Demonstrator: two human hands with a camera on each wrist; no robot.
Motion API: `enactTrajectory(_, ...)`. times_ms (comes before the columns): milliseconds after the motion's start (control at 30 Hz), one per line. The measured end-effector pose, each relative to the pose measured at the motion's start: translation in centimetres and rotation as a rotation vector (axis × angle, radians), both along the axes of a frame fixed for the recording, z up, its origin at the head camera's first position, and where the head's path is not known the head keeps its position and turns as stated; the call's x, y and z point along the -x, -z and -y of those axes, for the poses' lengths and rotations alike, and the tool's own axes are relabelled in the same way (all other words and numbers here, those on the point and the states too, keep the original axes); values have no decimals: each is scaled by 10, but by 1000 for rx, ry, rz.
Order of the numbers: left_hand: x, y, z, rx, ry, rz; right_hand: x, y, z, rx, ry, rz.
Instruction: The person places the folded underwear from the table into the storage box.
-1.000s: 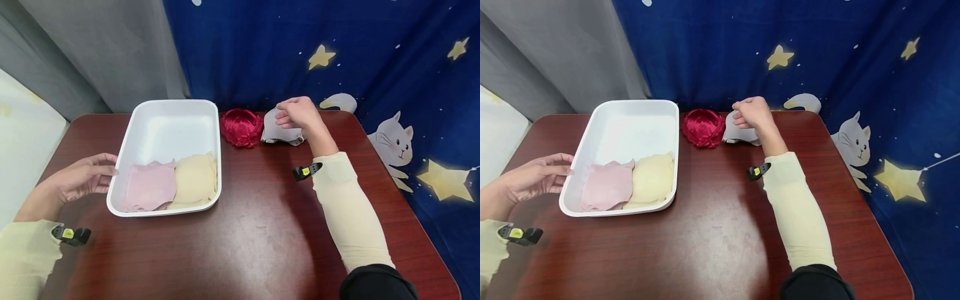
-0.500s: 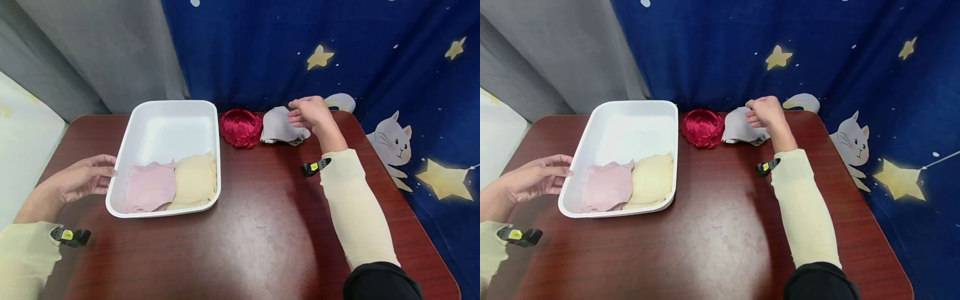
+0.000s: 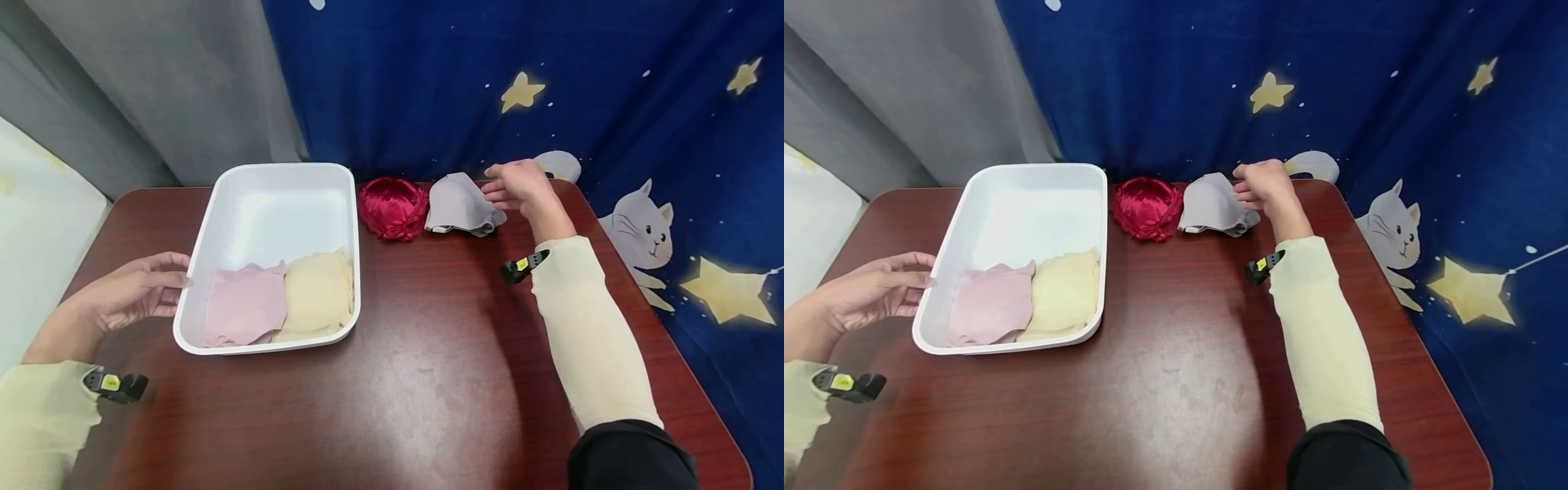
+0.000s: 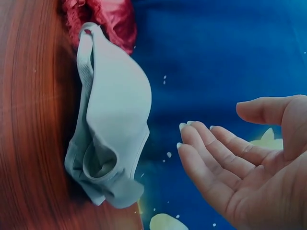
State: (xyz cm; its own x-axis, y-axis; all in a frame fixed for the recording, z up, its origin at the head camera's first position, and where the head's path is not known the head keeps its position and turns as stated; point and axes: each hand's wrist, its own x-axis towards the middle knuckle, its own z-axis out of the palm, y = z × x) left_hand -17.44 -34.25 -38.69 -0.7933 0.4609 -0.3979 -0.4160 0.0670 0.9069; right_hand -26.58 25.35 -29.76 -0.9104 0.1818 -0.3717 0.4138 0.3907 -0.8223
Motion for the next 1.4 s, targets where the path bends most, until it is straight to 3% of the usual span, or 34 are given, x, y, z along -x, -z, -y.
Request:
enactTrajectory(567, 1, -1, -1, 7, -6, -4, 21, 20, -12, -59, 51, 26)
enactTrajectory(800, 0, -1, -1, 5, -8, -1, 31, 32, -13, -133, 60, 33)
enactTrajectory(1033, 0, -1, -1, 0, -7, -1, 34, 46, -20, -128, 15, 124)
enactTrajectory(1400, 0, -2, -3, 23, -19, -2, 36, 71, -25, -207, -63, 192)
